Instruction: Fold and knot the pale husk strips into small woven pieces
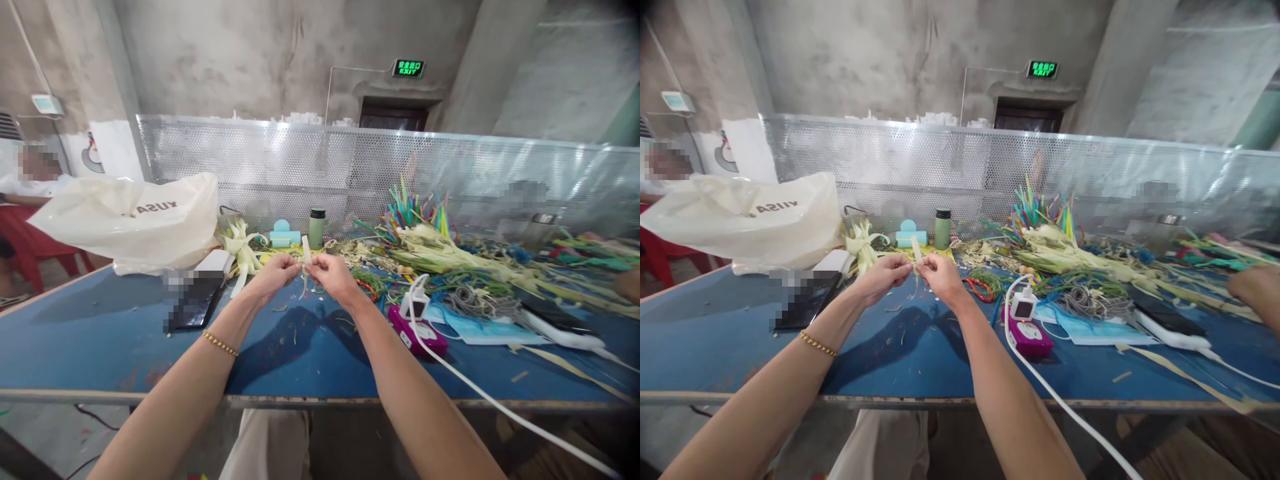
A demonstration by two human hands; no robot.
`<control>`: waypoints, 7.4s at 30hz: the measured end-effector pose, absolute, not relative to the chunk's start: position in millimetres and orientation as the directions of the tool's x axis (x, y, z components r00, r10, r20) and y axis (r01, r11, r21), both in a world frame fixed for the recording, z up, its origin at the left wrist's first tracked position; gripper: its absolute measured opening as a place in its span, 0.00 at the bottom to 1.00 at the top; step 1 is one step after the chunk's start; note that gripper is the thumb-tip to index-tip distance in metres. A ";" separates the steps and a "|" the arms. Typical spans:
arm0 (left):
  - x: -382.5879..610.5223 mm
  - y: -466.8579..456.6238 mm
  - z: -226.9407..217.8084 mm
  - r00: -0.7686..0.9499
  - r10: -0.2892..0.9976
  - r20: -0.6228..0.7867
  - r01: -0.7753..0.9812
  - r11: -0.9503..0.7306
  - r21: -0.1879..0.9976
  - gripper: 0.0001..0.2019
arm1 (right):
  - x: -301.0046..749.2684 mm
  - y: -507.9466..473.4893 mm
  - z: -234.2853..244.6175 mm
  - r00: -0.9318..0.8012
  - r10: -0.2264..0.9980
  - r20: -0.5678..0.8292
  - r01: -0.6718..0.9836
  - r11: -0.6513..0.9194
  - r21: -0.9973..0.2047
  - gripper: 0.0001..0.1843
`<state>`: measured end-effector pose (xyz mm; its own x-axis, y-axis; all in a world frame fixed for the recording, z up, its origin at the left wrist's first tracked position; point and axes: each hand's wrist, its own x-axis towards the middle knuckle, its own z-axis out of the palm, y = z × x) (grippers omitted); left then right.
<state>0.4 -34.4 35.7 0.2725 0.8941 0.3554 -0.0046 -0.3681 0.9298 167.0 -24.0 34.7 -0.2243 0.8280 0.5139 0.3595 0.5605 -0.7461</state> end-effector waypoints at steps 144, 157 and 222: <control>-2.9 -34.2 38.8 0.257 0.925 0.279 -0.099 -0.262 0.960 0.13 | 157.2 -27.9 35.5 -0.010 0.893 0.450 0.160 0.446 -0.881 0.18; -0.6 -37.5 38.6 0.309 0.912 0.271 -0.131 -0.241 0.962 0.18 | 156.9 -28.6 35.4 0.012 0.875 0.483 0.105 0.479 -0.871 0.16; 2.1 -38.0 33.1 0.404 0.866 0.295 0.008 -0.326 0.945 0.15 | 160.4 -27.4 37.0 -0.127 0.840 0.528 0.100 0.540 -0.836 0.16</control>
